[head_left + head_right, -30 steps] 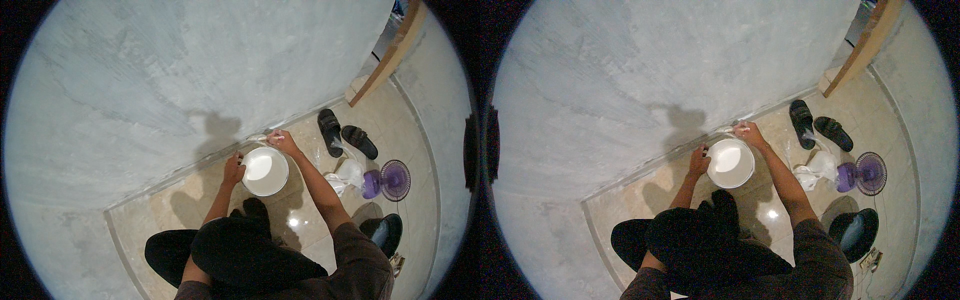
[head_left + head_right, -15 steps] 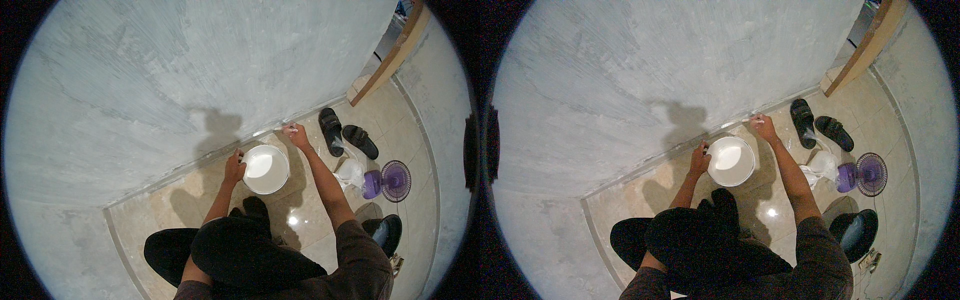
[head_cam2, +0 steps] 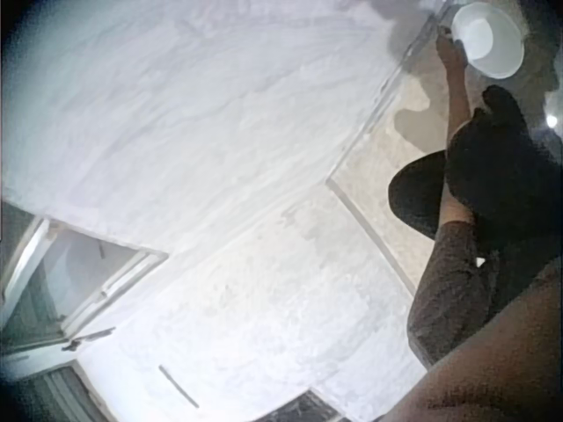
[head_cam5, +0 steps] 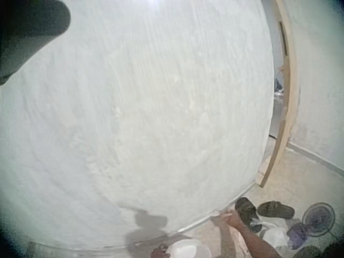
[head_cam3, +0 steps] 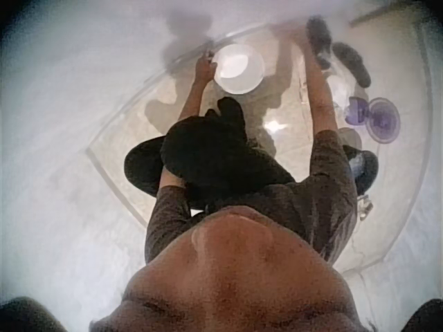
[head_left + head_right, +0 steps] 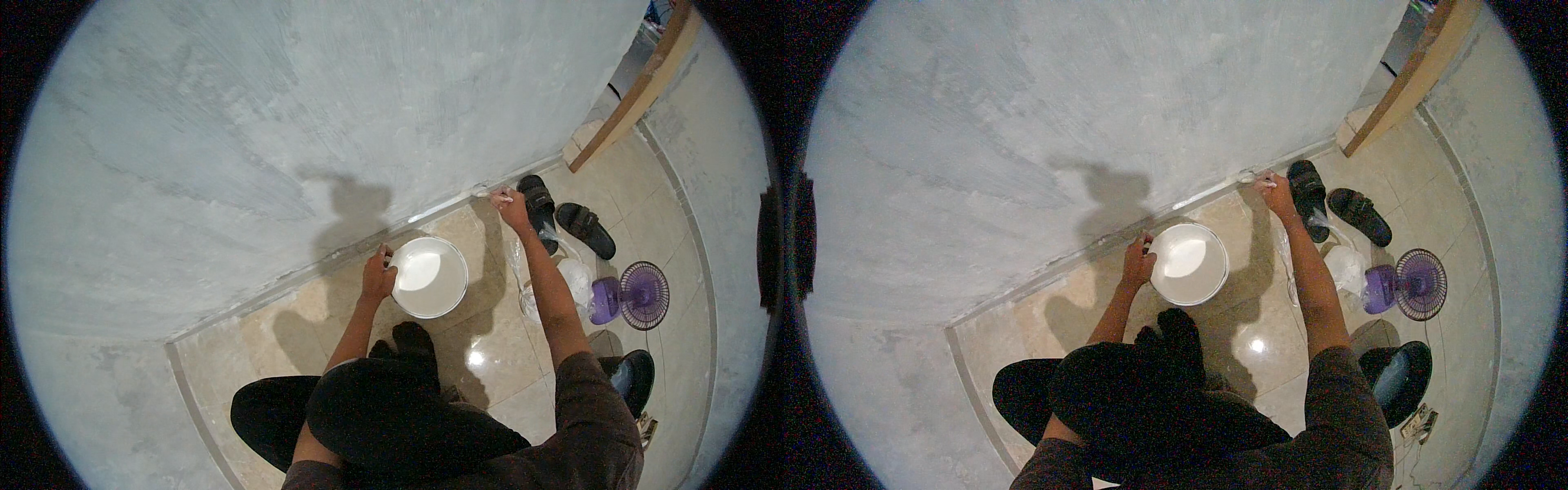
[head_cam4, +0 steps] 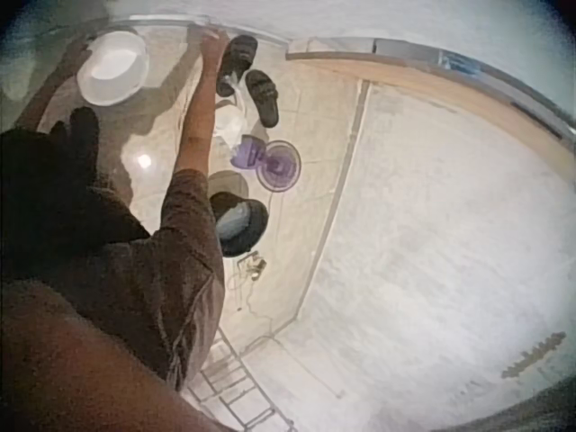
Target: The person prepares paint by mixing white powder into a bucket with water using a plastic cup, and then applies the white paint to a wall with a brush.
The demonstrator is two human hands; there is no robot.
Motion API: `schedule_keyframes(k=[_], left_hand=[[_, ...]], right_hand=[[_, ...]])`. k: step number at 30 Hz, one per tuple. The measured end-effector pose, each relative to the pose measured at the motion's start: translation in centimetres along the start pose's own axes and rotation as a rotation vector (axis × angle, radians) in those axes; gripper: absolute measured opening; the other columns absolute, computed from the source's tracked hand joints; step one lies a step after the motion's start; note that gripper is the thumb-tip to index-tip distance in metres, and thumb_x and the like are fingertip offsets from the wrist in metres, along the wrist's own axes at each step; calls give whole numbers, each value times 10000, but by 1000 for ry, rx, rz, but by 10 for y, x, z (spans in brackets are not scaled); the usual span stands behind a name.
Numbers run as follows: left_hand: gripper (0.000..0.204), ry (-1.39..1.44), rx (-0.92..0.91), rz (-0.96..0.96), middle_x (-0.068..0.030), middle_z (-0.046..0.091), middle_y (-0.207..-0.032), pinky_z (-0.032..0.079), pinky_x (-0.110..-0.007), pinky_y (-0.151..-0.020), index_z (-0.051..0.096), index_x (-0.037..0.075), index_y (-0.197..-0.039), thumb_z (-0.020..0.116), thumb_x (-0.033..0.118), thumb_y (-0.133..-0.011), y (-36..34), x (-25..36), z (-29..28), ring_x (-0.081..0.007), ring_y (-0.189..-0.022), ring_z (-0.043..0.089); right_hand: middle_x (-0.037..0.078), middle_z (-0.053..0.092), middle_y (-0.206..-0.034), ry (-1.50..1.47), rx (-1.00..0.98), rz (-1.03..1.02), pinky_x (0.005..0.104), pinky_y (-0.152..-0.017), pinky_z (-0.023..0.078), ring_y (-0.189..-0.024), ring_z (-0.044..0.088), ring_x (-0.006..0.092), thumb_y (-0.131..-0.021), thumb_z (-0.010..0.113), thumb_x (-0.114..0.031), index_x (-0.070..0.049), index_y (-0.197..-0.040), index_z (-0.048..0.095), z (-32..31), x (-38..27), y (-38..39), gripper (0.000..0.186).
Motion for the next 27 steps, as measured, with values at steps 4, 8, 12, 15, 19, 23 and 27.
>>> schedule_keyframes(k=[4, 8, 12, 15, 19, 23, 27], left_hand=[[390, 48, -16, -28, -209, 643, -987, 516, -442, -787, 549, -13, -1098, 555, 57, -714, -2, 1, 3, -375, -870, 636], [390, 29, 59, 30, -211, 640, -979, 513, -446, -775, 542, -15, -1087, 554, 61, -705, 4, 0, -4, -381, -858, 636], [388, 43, 29, 41, -215, 640, -958, 512, -455, -780, 535, -16, -1068, 554, 62, -688, -2, 7, -1, -381, -866, 635], [383, 41, 45, 35, -215, 639, -935, 511, -458, -780, 534, -14, -1056, 555, 63, -681, 0, 2, -2, -380, -860, 634], [378, 40, 32, 46, -211, 637, -936, 510, -461, -779, 536, -3, -1052, 559, 64, -681, 1, 0, -3, -380, -864, 633], [355, 38, 37, 24, -207, 638, -968, 509, -465, -786, 538, 9, -1052, 560, 55, -700, -1, 8, 2, -383, -882, 632], [338, -6, 45, 85, -210, 643, -985, 509, -468, -794, 536, 12, -1048, 558, 50, -713, -5, -4, 2, -385, -886, 634]], right_hand=[[134, 673, -755, 39, 24, -6, 322, -650, 499, -705, 647, 180, -805, 606, -105, -1, -867, 660, -21, 27, -10, 133], [142, 660, -746, -38, 22, 0, 333, -670, 500, -710, 641, 218, -819, 624, -155, 12, -847, 643, -21, 31, -17, 171], [142, 657, -742, 123, 102, -130, 343, -681, 499, -711, 636, 230, -819, 647, -183, 14, -837, 646, -44, 35, -25, 198], [184, 677, -811, 212, 105, 6, 388, -701, 515, -766, 658, 366, -796, 630, -165, -6, -888, 664, -48, 39, -26, 187], [180, 682, -824, 208, 134, 43, 397, -711, 514, -766, 660, 339, -798, 652, -163, -5, -892, 663, -54, 44, -27, 184], [171, 679, -800, 275, 174, -58, 359, -699, 515, -761, 671, 287, -799, 659, -113, 17, -885, 646, -55, 52, -22, 157], [182, 669, -813, 304, 216, -156, 363, -705, 516, -806, 668, 322, -798, 655, -74, 4, -870, 644, -20, 21, -5, 106]])
Point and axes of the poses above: each hand's wrist, its own y-axis away from the middle knuckle, its own z-axis out of the palm, x = y × z, the point moved 6 cm from there along -y, towards the middle knuckle
